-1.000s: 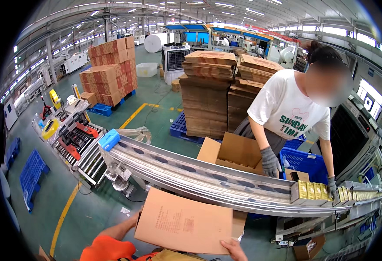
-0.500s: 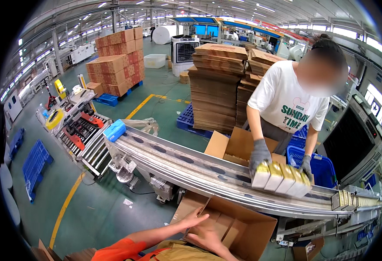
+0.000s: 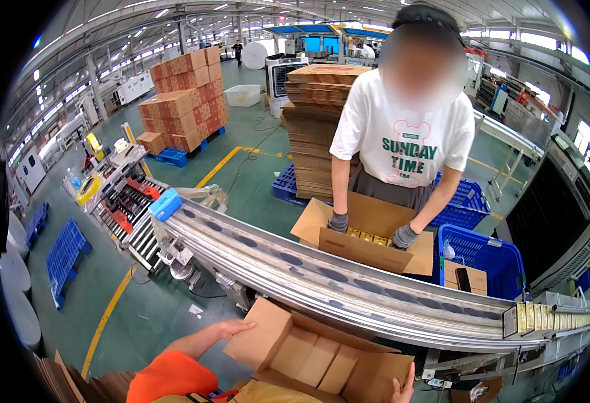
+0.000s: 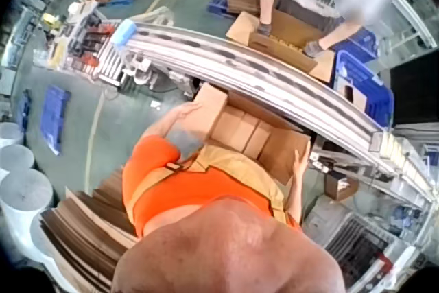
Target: The person picks up gold-wrapped products from a conveyor belt and places them into a cardboard box.
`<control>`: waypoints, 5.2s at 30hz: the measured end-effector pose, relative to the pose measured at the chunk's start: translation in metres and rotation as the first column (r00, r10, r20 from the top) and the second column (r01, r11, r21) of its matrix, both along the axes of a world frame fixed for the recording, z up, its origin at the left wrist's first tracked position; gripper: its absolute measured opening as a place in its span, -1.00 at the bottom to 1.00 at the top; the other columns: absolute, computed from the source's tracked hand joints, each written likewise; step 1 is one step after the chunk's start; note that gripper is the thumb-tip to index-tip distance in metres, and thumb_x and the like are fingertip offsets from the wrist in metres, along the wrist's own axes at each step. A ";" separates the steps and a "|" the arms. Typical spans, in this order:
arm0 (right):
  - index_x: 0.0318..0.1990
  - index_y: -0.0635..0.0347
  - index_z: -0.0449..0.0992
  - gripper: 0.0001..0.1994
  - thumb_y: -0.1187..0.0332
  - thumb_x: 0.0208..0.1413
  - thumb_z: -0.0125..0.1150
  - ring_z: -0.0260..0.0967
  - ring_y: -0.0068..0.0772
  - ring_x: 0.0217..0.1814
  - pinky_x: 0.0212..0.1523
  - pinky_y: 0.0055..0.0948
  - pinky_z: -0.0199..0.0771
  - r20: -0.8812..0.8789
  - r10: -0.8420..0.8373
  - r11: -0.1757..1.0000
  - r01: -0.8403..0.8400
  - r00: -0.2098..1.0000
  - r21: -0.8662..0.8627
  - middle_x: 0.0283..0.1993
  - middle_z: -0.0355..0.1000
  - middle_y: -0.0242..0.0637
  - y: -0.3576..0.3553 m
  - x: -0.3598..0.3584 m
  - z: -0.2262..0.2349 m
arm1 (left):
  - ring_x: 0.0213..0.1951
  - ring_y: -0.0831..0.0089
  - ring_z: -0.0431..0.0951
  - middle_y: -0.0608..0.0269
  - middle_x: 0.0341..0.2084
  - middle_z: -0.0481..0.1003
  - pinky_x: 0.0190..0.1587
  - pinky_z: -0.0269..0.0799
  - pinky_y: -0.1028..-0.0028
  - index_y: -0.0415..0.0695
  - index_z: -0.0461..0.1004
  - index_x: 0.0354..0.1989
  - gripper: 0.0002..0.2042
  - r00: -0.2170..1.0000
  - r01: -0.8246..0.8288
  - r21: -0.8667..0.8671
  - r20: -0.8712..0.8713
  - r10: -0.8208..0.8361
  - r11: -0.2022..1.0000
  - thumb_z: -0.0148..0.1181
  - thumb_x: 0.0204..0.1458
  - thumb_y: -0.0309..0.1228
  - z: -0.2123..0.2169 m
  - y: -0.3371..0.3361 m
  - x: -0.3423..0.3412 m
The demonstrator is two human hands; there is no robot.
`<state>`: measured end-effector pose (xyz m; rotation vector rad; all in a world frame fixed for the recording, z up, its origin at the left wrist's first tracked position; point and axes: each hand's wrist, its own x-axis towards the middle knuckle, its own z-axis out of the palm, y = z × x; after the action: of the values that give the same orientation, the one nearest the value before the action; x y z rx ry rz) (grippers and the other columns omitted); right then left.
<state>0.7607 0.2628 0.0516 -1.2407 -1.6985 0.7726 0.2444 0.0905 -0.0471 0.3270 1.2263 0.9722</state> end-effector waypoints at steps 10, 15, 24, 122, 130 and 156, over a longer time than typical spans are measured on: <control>0.22 0.25 0.21 -0.43 0.08 0.13 -0.01 0.17 0.05 0.24 0.18 -0.16 0.18 0.224 -0.083 0.855 0.185 0.971 -0.484 0.20 0.21 0.12 0.028 -0.041 -0.126 | 0.14 0.25 0.33 -0.04 0.14 0.28 0.11 0.31 0.33 -0.12 0.31 0.14 -0.50 0.618 -0.122 -0.057 -0.785 0.031 0.991 -0.04 0.15 -0.04 -0.214 -0.004 0.066; 0.23 0.27 0.19 -0.39 -0.02 0.17 -0.11 0.11 0.07 0.28 0.23 -0.13 0.10 0.292 -0.138 0.748 0.293 0.946 -0.596 0.23 0.18 0.10 0.033 -0.051 -0.153 | -0.11 0.08 0.47 -0.08 0.05 0.36 -0.15 0.43 0.28 0.10 0.53 -0.15 -0.70 0.206 -0.085 -0.064 -0.978 -0.045 0.994 -0.06 0.13 -0.08 -0.114 0.031 0.072; 0.20 0.42 0.15 -0.30 -0.11 0.19 -0.17 -0.03 0.25 0.32 0.27 0.04 -0.05 0.646 -0.185 0.959 0.279 0.741 -0.046 0.26 0.08 0.24 0.014 -0.052 -0.142 | -0.14 -0.08 0.49 -0.13 -0.19 0.49 -0.08 0.41 0.18 -0.06 0.38 0.05 -0.44 0.424 -0.042 -0.107 -0.902 -0.079 0.993 -0.02 0.03 0.11 0.001 0.041 0.085; -0.22 0.27 0.54 -0.71 0.26 -0.04 0.17 0.44 0.17 -0.38 -0.42 -0.09 0.44 0.369 -0.050 0.931 0.177 0.928 -0.320 -0.41 0.47 0.13 -0.012 -0.037 -0.141 | -0.29 -0.15 0.51 -0.14 -0.39 0.52 -0.20 0.42 0.03 0.00 0.41 0.00 -0.57 0.222 -0.151 -0.023 -0.975 0.012 0.988 -0.10 0.11 0.01 -0.061 0.030 0.132; -0.26 0.29 0.54 -0.73 0.25 -0.02 0.18 0.41 0.21 -0.39 -0.42 -0.07 0.40 0.332 -0.043 0.950 0.142 0.942 -0.280 -0.43 0.44 0.17 0.000 -0.027 -0.154 | -0.33 -0.13 0.51 -0.13 -0.41 0.52 -0.25 0.43 0.03 0.01 0.43 -0.03 -0.60 0.231 -0.158 0.004 -0.972 0.041 0.987 -0.07 0.11 -0.01 -0.056 0.036 0.143; -0.50 0.28 0.46 -0.54 -0.03 -0.03 0.25 0.34 -0.03 -0.62 -0.57 -0.16 0.34 0.582 -0.113 0.980 0.185 0.806 -0.067 -0.59 0.41 0.01 0.010 -0.020 -0.164 | -0.31 -0.12 0.51 -0.15 -0.42 0.51 -0.23 0.42 0.10 -0.17 0.44 -0.08 -0.54 0.351 -0.194 -0.013 -0.935 0.057 0.981 -0.13 0.14 -0.02 -0.043 0.043 0.155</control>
<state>0.7407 0.2726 -0.1129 -1.8053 -2.0127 0.4219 0.3997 0.1331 -0.0904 0.7731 2.4186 0.8079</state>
